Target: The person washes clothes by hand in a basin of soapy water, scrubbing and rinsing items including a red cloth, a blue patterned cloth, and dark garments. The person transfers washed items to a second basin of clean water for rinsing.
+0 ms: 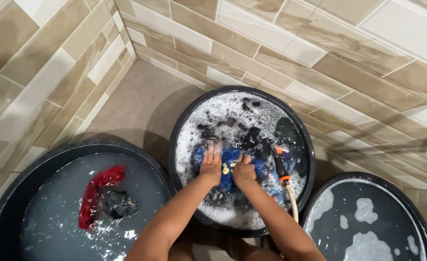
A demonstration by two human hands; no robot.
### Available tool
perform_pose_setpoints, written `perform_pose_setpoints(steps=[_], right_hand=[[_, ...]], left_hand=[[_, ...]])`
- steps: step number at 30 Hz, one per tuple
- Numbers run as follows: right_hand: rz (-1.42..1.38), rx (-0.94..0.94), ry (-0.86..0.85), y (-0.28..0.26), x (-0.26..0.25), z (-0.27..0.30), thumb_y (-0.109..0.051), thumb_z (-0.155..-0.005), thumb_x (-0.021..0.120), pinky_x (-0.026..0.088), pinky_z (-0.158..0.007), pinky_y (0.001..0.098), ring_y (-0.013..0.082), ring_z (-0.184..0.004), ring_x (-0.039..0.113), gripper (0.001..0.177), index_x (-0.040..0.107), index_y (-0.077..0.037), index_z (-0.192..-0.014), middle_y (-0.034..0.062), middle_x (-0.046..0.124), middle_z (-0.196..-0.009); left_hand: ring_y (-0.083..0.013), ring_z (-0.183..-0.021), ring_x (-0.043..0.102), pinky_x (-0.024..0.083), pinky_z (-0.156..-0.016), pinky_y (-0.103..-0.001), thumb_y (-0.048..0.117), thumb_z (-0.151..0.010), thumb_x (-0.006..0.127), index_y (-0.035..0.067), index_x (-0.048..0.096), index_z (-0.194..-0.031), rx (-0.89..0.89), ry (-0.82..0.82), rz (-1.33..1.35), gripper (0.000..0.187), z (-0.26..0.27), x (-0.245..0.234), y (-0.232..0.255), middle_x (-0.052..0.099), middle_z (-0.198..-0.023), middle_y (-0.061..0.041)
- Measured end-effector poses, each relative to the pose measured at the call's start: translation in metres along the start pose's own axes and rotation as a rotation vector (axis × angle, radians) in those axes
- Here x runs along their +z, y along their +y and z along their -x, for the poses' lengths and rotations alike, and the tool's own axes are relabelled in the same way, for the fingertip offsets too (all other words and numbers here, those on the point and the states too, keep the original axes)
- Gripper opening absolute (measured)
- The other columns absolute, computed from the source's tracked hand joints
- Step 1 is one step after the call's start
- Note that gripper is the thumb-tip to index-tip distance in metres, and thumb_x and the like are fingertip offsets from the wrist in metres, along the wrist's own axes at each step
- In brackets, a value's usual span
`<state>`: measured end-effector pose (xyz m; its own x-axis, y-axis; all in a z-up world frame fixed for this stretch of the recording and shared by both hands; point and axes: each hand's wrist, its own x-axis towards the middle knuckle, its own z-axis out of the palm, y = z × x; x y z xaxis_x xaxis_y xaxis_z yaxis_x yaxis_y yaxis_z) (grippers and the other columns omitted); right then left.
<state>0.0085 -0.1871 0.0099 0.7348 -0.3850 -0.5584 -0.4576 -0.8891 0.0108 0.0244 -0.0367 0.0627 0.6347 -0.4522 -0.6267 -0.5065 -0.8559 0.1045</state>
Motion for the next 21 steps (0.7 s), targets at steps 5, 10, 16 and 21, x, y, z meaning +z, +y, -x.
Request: perform_pose_setpoints(steps=[5, 10, 16, 21], right_hand=[[0.108, -0.206, -0.060, 0.008, -0.001, 0.004, -0.013, -0.097, 0.045, 0.051, -0.103, 0.0447, 0.0394, -0.127, 0.056, 0.061, 0.028, -0.006, -0.154, 0.0208, 0.033, -0.153], [-0.459, -0.143, -0.030, 0.040, -0.021, 0.001, -0.002, -0.086, 0.045, 0.051, -0.099, 0.0386, 0.0305, -0.117, 0.062, 0.053, 0.043, -0.003, -0.139, 0.0143, 0.050, -0.137], [-1.630, -0.256, -0.154, 0.103, -0.120, 0.030, 0.011, -0.074, 0.045, 0.050, -0.094, 0.0312, 0.0197, -0.104, 0.068, 0.051, 0.062, -0.001, -0.121, 0.0066, 0.070, -0.118], [-1.676, -0.472, -0.146, 0.126, -0.282, 0.162, 0.009, -0.082, 0.052, 0.055, -0.089, 0.0384, 0.0229, -0.093, 0.067, 0.037, 0.068, 0.000, -0.115, 0.0119, 0.070, -0.105]], left_hand=[[-0.0416, -0.147, 0.014, 0.016, -0.122, -0.047, 0.014, -0.092, 0.053, -0.004, 0.028, -0.155, -0.030, 0.092, -0.069, 0.070, -0.017, 0.039, 0.004, 0.018, -0.160, -0.022], [-0.0354, -0.138, 0.044, 0.035, -0.117, -0.041, 0.008, -0.090, 0.053, -0.007, 0.032, -0.150, 0.005, 0.059, 0.423, 0.065, -0.047, 0.068, -0.013, 0.047, -0.148, -0.024], [-0.0387, -0.114, 0.064, 0.050, -0.100, -0.044, 0.004, -0.078, 0.061, 0.009, 0.063, -0.114, 0.063, 0.688, 0.979, 0.036, 0.007, -0.026, -0.055, 0.066, -0.121, -0.021], [-0.0369, -0.097, 0.068, 0.052, -0.080, -0.047, 0.016, -0.081, 0.072, 0.013, 0.063, -0.099, 0.061, 0.956, 0.910, 0.021, 0.154, -0.174, -0.045, 0.072, -0.101, -0.010]])
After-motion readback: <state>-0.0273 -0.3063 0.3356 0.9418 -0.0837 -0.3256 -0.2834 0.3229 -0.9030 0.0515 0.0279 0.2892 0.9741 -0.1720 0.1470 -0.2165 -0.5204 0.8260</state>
